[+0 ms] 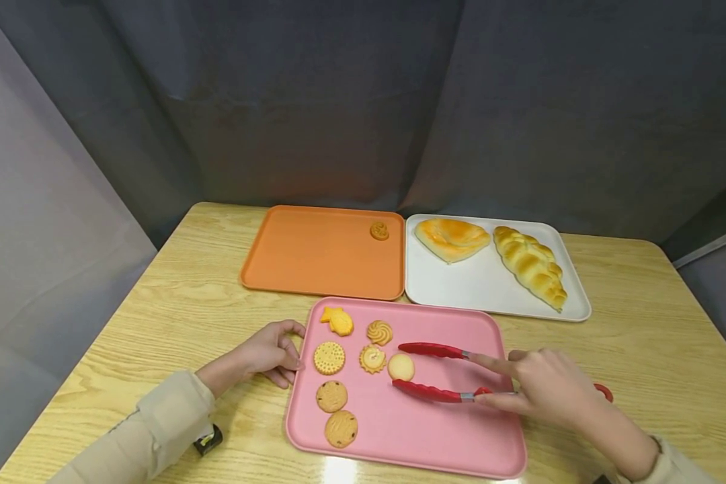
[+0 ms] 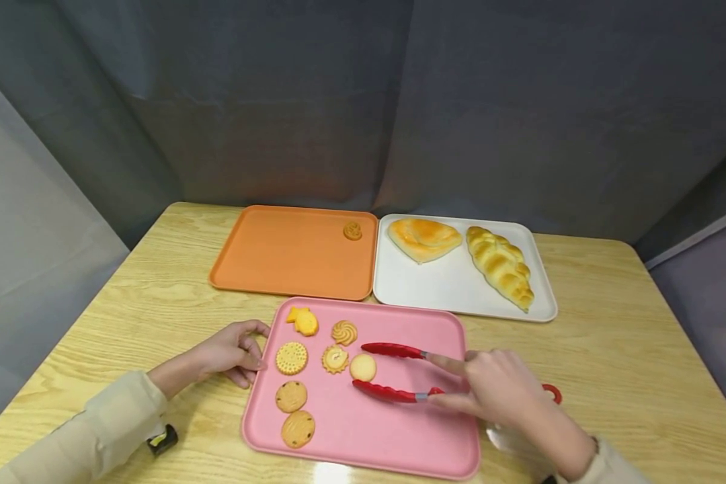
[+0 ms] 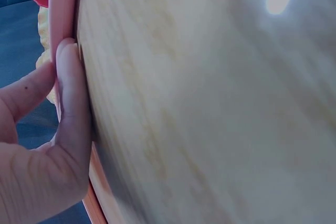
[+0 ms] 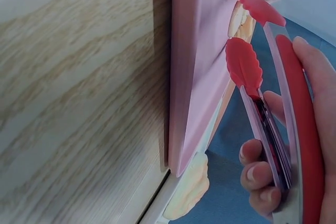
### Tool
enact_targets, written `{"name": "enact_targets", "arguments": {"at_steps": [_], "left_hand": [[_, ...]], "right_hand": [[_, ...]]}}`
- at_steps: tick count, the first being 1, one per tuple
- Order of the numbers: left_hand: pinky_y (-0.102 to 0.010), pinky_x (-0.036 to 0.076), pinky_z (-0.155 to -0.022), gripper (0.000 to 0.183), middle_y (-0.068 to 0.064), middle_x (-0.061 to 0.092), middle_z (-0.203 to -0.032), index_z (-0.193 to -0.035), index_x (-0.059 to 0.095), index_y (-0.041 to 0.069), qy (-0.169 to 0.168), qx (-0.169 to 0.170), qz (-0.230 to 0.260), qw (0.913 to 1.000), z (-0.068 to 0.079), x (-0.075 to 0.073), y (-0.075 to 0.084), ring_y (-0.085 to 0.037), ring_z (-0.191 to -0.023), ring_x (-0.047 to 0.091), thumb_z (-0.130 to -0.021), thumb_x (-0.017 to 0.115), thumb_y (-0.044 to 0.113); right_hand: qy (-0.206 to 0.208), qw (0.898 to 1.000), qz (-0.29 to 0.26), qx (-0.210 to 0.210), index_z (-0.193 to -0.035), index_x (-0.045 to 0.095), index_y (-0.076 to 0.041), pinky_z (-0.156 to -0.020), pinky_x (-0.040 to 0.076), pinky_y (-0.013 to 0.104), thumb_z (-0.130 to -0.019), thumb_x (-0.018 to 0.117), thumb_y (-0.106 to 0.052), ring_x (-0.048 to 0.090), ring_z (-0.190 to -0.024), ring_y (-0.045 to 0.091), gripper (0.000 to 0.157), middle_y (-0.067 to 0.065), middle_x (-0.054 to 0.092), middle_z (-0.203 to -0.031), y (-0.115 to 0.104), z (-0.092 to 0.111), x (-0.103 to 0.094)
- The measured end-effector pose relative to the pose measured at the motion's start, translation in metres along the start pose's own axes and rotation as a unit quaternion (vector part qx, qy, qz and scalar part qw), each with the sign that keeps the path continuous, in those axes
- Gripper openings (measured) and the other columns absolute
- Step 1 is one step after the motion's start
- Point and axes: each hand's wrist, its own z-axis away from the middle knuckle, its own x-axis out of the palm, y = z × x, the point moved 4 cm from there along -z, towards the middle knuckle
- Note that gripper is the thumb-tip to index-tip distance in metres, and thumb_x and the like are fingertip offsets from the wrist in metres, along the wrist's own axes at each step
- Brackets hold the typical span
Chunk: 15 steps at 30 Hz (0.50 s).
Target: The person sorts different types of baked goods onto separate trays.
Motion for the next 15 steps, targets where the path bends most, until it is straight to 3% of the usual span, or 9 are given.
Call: {"name": "enact_targets", "arguments": {"at_steps": [7, 15], "left_hand": [[-0.035, 0.053, -0.045, 0.048, -0.014, 0.059, -0.070, -0.120, 0.040, -0.002, -0.001, 0.000, -0.001, 1.0000, 0.0004, 0.0001, 0.0008, -0.018, -0.049, 0.060, -0.078, 0.063, -0.007], [-0.034, 0.053, -0.045, 0.046, -0.013, 0.060, -0.070, -0.118, 0.041, -0.002, -0.005, 0.004, 0.002, 1.0000, -0.0002, 0.0001, -0.0006, -0.017, -0.049, 0.060, -0.077, 0.063, -0.007]], "right_hand": [[-0.006, 1.000, -0.011, -0.001, -0.110, 0.067, -0.028, -0.039, 0.023, 0.016, -0.073, 0.059, -0.065, 0.024, -0.042, 0.001, 0.053, -0.015, 0.035, -0.054, -0.0001, -0.0017, 0.0012], [0.023, 0.999, -0.029, -0.024, -0.108, 0.069, -0.027, -0.038, 0.022, 0.015, -0.073, 0.062, -0.061, 0.025, -0.044, -0.002, 0.048, -0.018, 0.035, -0.052, -0.0018, -0.0028, 0.0004]]}}
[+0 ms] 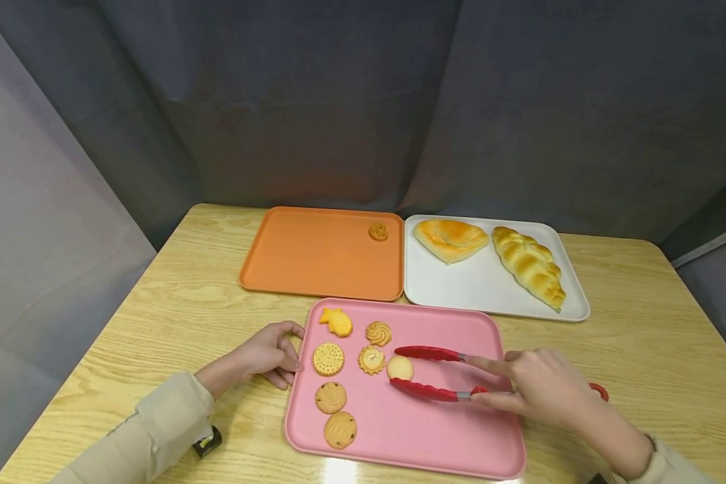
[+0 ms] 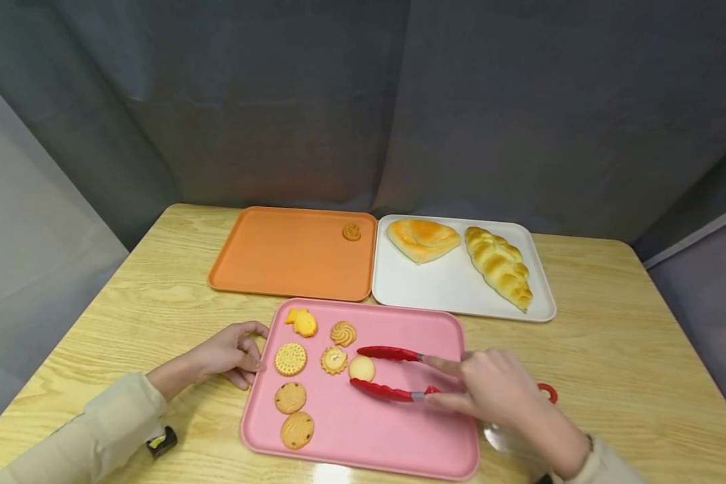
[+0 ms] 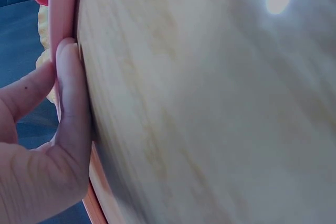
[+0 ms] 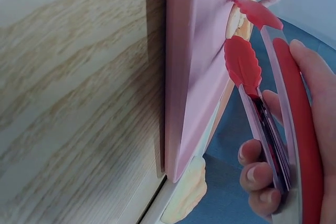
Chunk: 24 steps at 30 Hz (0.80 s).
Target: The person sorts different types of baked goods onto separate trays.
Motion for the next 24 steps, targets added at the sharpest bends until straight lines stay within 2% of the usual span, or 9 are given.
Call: {"name": "enact_targets", "arguments": {"at_steps": [5, 10, 15, 24], "left_hand": [[-0.034, 0.053, -0.044, 0.046, -0.012, 0.060, -0.069, -0.117, 0.042, -0.002, 0.000, 0.002, 0.003, 1.0000, 0.0002, 0.0000, -0.0003, -0.016, -0.049, 0.060, -0.077, 0.063, -0.007], [-0.034, 0.053, -0.045, 0.046, -0.013, 0.060, -0.069, -0.118, 0.041, -0.002, -0.001, 0.002, 0.003, 1.0000, 0.0012, 0.0006, 0.0012, -0.016, -0.048, 0.060, -0.077, 0.063, -0.007], [-0.035, 0.053, -0.045, 0.046, -0.013, 0.060, -0.069, -0.118, 0.042, -0.002, 0.000, 0.002, 0.002, 1.0000, 0.0019, 0.0009, 0.0021, -0.017, -0.048, 0.060, -0.077, 0.063, -0.006], [-0.035, 0.053, -0.045, 0.046, -0.012, 0.060, -0.068, -0.117, 0.042, -0.002, 0.001, 0.003, 0.001, 1.0000, 0.0010, 0.0005, 0.0011, -0.016, -0.048, 0.060, -0.077, 0.063, -0.006]], "right_hand": [[-0.014, 1.000, -0.004, 0.006, -0.108, 0.069, -0.027, -0.039, 0.021, 0.015, -0.074, 0.060, -0.061, 0.021, -0.043, -0.001, 0.049, -0.018, 0.029, -0.050, 0.0000, 0.0000, -0.0001], [-0.032, 0.999, -0.007, 0.021, -0.109, 0.068, -0.027, -0.039, 0.023, 0.015, -0.074, 0.061, -0.060, 0.023, -0.043, -0.001, 0.049, -0.017, 0.031, -0.051, 0.0014, 0.0010, -0.0006], [-0.010, 1.000, 0.007, 0.016, -0.108, 0.069, -0.028, -0.039, 0.024, 0.015, -0.073, 0.064, -0.059, 0.026, -0.044, -0.002, 0.047, -0.017, 0.037, -0.054, 0.0021, 0.0018, -0.0034], [0.006, 1.000, 0.015, 0.021, -0.109, 0.068, -0.029, -0.038, 0.023, 0.015, -0.071, 0.065, -0.058, 0.024, -0.043, -0.001, 0.048, -0.017, 0.035, -0.055, 0.0048, -0.0005, -0.0064]]}}
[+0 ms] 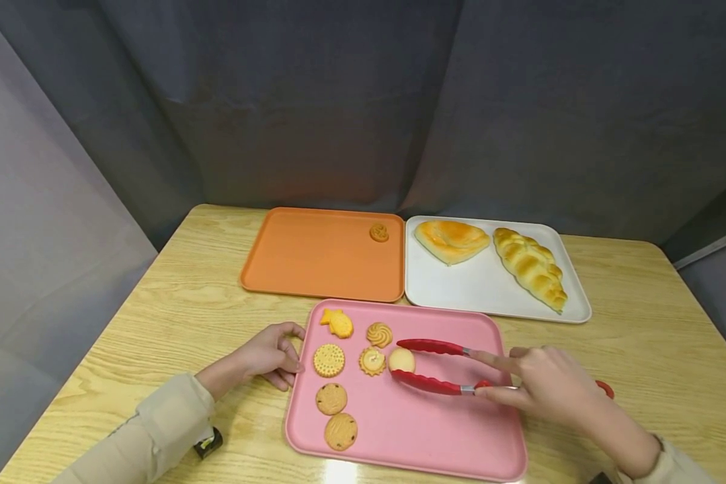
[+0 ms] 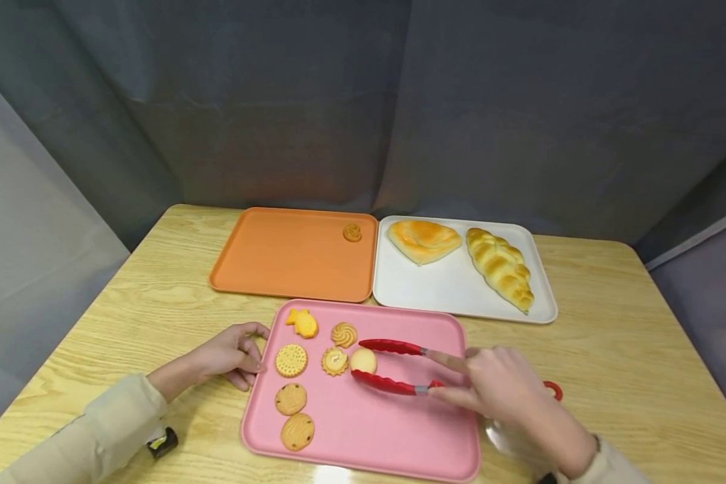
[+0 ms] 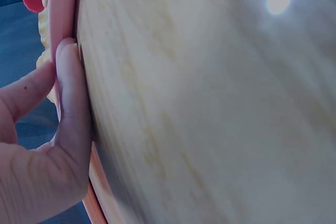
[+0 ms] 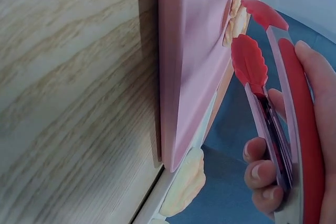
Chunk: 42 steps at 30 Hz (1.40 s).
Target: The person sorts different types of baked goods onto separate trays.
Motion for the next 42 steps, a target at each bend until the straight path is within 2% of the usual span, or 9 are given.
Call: {"name": "enact_targets", "arguments": {"at_steps": [6, 24, 34, 42], "left_hand": [[-0.035, 0.053, -0.045, 0.047, -0.012, 0.060, -0.068, -0.118, 0.041, -0.002, -0.001, 0.000, -0.001, 1.0000, -0.001, 0.000, -0.001, -0.017, -0.048, 0.060, -0.077, 0.063, -0.006], [-0.035, 0.053, -0.044, 0.047, -0.012, 0.059, -0.069, -0.118, 0.041, -0.002, 0.002, -0.002, -0.002, 1.0000, -0.002, 0.000, -0.002, -0.016, -0.048, 0.059, -0.077, 0.063, -0.006], [-0.034, 0.053, -0.044, 0.047, -0.012, 0.060, -0.068, -0.118, 0.041, -0.002, 0.001, -0.001, -0.001, 1.0000, -0.002, 0.000, -0.002, -0.016, -0.047, 0.059, -0.077, 0.064, -0.006], [-0.034, 0.053, -0.044, 0.048, -0.012, 0.060, -0.069, -0.119, 0.041, -0.002, 0.004, -0.001, -0.002, 1.0000, -0.002, -0.001, -0.003, -0.016, -0.047, 0.059, -0.077, 0.064, -0.005]], "right_hand": [[0.010, 1.000, -0.007, 0.003, -0.108, 0.069, -0.027, -0.038, 0.024, 0.015, -0.071, 0.067, -0.057, 0.025, -0.043, -0.001, 0.047, -0.017, 0.036, -0.054, 0.004, -0.004, 0.001], [0.001, 0.999, -0.033, 0.026, -0.109, 0.069, -0.023, -0.039, 0.025, 0.016, -0.073, 0.066, -0.054, 0.023, -0.044, 0.001, 0.048, -0.016, 0.030, -0.050, 0.023, -0.020, 0.007], [0.035, 0.999, -0.020, 0.014, -0.112, 0.067, -0.025, -0.038, 0.021, 0.017, -0.073, 0.066, -0.055, 0.019, -0.043, 0.001, 0.049, -0.016, 0.024, -0.046, 0.027, -0.034, 0.007], [0.016, 0.999, -0.023, 0.037, -0.113, 0.067, -0.024, -0.039, 0.023, 0.019, -0.074, 0.065, -0.057, 0.022, -0.043, 0.006, 0.051, -0.010, 0.029, -0.046, 0.031, -0.050, 0.007]]}}
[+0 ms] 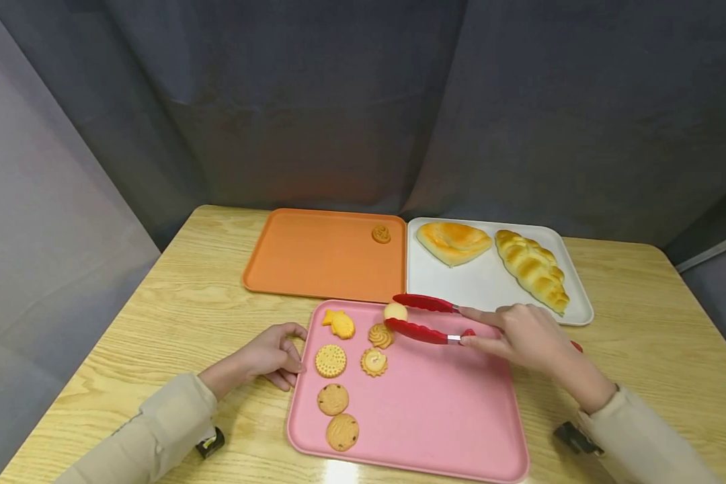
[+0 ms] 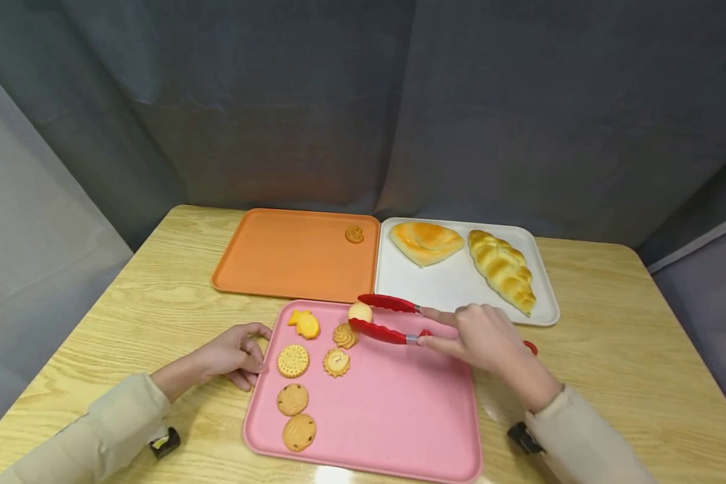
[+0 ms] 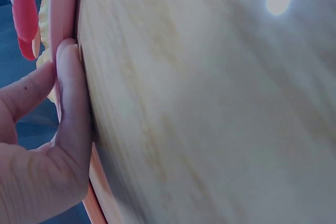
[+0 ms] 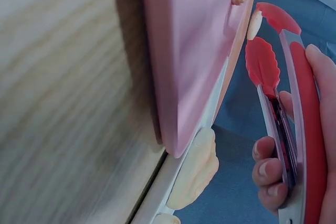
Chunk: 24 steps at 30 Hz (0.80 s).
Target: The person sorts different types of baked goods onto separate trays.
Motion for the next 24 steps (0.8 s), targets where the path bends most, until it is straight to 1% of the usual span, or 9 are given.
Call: {"name": "enact_targets", "arguments": {"at_steps": [7, 19, 24], "left_hand": [[-0.035, 0.053, -0.044, 0.047, -0.012, 0.059, -0.068, -0.118, 0.041, -0.002, 0.003, -0.001, -0.002, 1.0000, 0.001, -0.001, 0.001, -0.016, -0.047, 0.059, -0.077, 0.063, -0.006], [-0.035, 0.053, -0.044, 0.047, -0.012, 0.060, -0.068, -0.119, 0.041, -0.002, 0.001, 0.001, 0.000, 1.0000, 0.001, 0.000, 0.000, -0.016, -0.048, 0.059, -0.077, 0.064, -0.005], [-0.035, 0.053, -0.044, 0.047, -0.012, 0.059, -0.068, -0.118, 0.041, -0.002, 0.003, 0.000, 0.000, 1.0000, 0.001, 0.000, 0.000, -0.016, -0.047, 0.059, -0.077, 0.064, -0.005]], "right_hand": [[0.008, 1.000, 0.001, 0.010, -0.112, 0.067, -0.021, -0.038, 0.024, 0.020, -0.074, 0.066, -0.054, 0.023, -0.042, 0.007, 0.051, -0.009, 0.031, -0.045, 0.007, -0.012, -0.006], [0.011, 0.999, 0.008, 0.031, -0.115, 0.065, -0.025, -0.038, 0.020, 0.022, -0.075, 0.063, -0.058, 0.020, -0.042, 0.009, 0.052, -0.006, 0.027, -0.044, 0.015, -0.027, -0.012], [0.010, 0.999, 0.004, 0.037, -0.115, 0.065, -0.025, -0.037, 0.021, 0.023, -0.076, 0.062, -0.058, 0.021, -0.041, 0.010, 0.051, -0.007, 0.027, -0.044, 0.016, -0.034, -0.015]]}}
